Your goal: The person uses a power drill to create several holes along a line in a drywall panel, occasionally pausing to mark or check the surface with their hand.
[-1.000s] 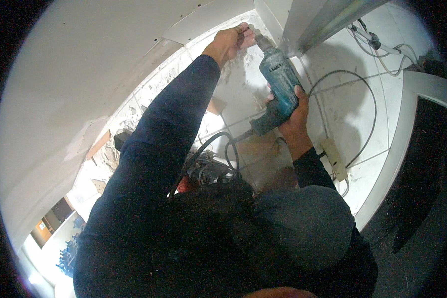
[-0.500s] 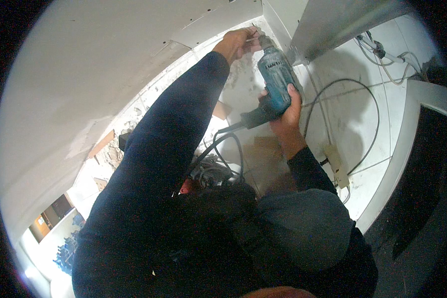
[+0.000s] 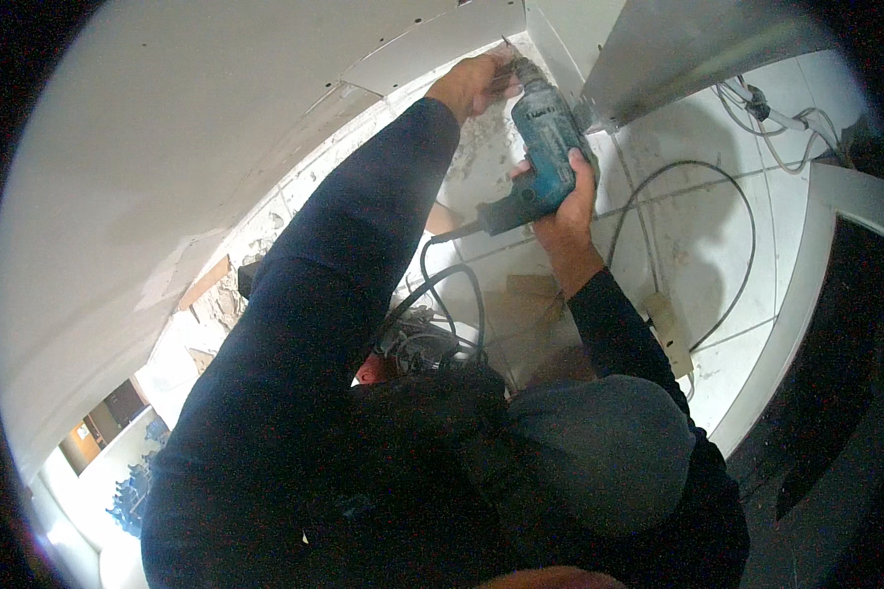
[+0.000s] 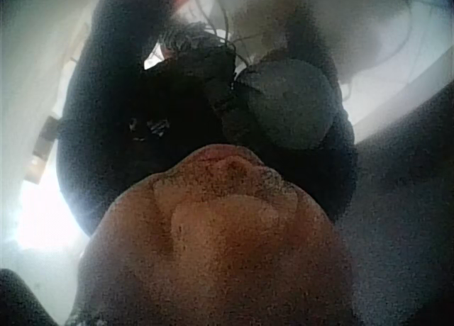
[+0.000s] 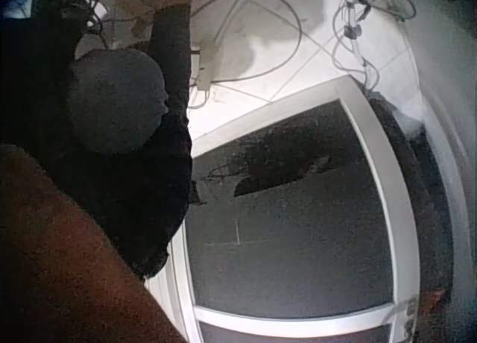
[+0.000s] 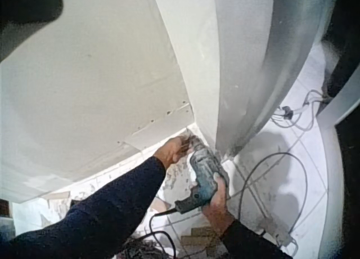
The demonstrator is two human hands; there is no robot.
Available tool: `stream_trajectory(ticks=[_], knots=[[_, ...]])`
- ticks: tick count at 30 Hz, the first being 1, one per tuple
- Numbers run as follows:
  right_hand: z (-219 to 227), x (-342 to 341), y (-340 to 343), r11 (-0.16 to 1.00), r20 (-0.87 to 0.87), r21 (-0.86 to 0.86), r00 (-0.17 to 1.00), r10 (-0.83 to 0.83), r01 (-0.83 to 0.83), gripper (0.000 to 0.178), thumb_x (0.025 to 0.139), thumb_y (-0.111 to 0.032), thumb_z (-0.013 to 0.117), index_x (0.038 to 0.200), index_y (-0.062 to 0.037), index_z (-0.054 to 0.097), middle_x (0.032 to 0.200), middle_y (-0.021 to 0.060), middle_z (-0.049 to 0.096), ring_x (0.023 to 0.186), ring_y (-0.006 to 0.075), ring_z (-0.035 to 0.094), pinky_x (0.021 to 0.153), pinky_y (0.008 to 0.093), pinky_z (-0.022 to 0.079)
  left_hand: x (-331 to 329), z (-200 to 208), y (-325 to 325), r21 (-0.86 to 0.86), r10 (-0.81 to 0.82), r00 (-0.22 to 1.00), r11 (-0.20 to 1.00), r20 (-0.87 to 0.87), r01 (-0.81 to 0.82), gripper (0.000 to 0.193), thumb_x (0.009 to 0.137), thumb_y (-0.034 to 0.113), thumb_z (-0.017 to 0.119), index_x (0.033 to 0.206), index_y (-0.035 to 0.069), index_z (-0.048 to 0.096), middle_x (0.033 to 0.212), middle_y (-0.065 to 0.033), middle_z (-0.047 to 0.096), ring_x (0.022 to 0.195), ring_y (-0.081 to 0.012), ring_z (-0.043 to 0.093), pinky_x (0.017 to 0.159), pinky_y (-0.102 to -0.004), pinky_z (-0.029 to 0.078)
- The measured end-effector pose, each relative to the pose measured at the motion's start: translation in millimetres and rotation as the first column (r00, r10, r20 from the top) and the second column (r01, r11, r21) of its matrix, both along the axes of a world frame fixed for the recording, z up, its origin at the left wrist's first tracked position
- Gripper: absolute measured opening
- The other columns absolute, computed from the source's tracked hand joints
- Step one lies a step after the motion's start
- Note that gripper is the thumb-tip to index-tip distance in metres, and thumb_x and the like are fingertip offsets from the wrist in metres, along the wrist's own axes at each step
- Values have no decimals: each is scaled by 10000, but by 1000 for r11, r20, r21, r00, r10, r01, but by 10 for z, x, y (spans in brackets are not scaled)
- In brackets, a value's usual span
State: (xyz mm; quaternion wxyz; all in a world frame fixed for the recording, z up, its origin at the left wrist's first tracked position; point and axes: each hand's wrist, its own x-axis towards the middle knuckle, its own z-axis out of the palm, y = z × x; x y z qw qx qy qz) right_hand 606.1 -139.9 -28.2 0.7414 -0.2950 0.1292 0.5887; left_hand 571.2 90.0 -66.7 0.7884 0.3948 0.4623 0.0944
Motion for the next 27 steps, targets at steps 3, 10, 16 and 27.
stream_trajectory(ticks=[3, 10, 16, 27], knots=[[-18, -3, 40, 998, -24, -1, 998, -66, 66, 453, 916, -398, 477, 1163, -20, 514, 979, 140, 600, 763, 270, 610, 758, 435, 519, -19, -66, 32, 15, -28, 1000, 1000, 7, 28, 284, 963, 49, 438, 1209, 14, 576, 1114, -59, 623, 927, -130, 583, 788, -233, 549], [-43, -20, -13, 996, -90, -19, 992, -87, 85, 441, 897, -381, 517, 1144, -16, 524, 962, 141, 597, 770, 266, 601, 758, 425, 521, -21, -9, 2, -82, 42, 997, 996, 58, -37, 211, 979, 215, 526, 1092, 56, 608, 970, -58, 594, 826, -164, 578, 735, -307, 568], [9, -32, 19, 996, -67, 29, 994, -85, 87, 448, 899, -393, 512, 1142, -17, 531, 971, 137, 601, 769, 255, 600, 757, 410, 521, -59, 28, 8, -118, 45, 995, 992, 92, -34, 213, 976, 203, 529, 1115, 62, 607, 1002, -45, 590, 892, -177, 569, 805, -333, 542], [34, -22, 46, 995, -20, 43, 996, -91, 91, 452, 913, -398, 498, 1158, -20, 528, 985, 142, 597, 787, 239, 592, 790, 401, 511, -14, 196, -14, -30, -22, 999, 999, -29, 21, 250, 979, 248, 523, 1150, 84, 602, 1017, -24, 617, 894, -149, 584, 804, -310, 546]])
